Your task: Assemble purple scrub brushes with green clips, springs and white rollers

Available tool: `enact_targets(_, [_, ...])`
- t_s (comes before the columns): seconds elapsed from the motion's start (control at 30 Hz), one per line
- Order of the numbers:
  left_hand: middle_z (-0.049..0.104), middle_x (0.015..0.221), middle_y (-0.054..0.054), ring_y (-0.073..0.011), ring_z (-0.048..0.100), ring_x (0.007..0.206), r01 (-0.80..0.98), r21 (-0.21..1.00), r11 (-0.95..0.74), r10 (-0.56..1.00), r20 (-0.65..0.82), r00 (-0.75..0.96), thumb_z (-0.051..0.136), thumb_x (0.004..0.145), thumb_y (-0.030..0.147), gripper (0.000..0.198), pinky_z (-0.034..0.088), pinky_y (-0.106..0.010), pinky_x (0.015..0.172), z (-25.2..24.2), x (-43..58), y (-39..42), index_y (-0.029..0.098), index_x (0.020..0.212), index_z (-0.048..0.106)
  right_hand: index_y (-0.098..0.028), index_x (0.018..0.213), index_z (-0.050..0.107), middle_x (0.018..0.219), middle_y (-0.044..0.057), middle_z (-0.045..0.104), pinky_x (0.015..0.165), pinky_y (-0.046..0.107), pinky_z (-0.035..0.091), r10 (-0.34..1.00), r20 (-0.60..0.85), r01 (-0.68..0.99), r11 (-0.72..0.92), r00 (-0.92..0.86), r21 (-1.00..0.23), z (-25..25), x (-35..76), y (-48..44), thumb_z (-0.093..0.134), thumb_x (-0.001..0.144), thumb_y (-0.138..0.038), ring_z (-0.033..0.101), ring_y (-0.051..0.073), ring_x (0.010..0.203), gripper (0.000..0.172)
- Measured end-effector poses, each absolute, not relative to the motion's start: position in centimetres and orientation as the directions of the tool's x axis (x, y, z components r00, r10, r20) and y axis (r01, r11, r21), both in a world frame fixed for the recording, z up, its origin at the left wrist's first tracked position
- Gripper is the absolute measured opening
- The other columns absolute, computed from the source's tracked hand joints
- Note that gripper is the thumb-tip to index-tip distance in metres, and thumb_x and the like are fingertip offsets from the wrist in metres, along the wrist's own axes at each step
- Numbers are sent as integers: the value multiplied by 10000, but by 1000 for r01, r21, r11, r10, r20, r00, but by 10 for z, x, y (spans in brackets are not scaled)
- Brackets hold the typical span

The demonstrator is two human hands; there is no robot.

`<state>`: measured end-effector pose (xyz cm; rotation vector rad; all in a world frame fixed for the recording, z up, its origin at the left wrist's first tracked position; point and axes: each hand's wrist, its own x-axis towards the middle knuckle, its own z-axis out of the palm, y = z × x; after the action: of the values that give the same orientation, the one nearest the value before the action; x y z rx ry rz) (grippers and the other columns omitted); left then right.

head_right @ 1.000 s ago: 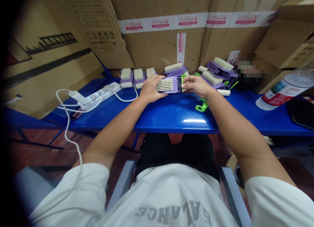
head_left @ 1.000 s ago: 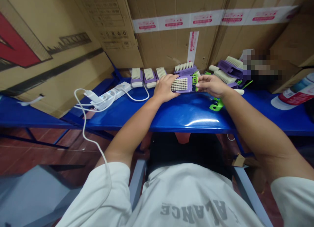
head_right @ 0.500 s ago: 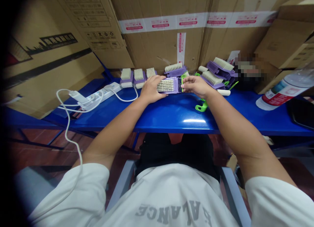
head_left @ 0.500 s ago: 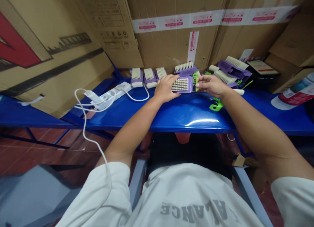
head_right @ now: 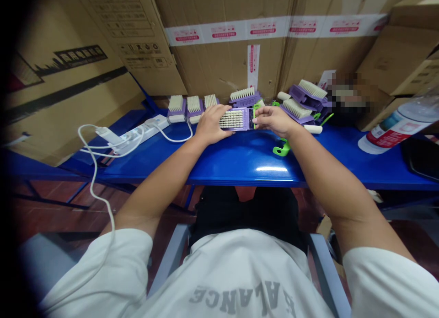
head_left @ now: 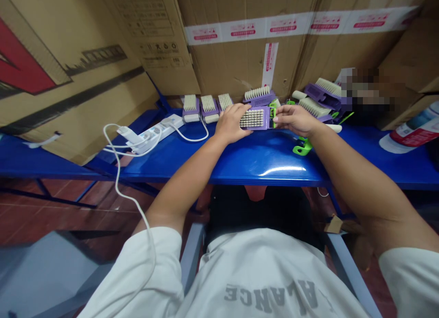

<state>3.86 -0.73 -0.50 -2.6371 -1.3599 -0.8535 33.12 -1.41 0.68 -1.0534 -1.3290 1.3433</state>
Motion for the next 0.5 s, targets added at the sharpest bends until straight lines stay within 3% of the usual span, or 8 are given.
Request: enact_targets(0.5, [669,1720,-133,-430,601,1593,768,206,-606,744,488,456,920,881,340,868,491,-628,1365,-2,39,-10,294,1694,618,-186,929,772,791,10,790,720,317,695,984,46,-41,39,-174,-998,6,331,-14,1102,617,-116,765,171,700,460])
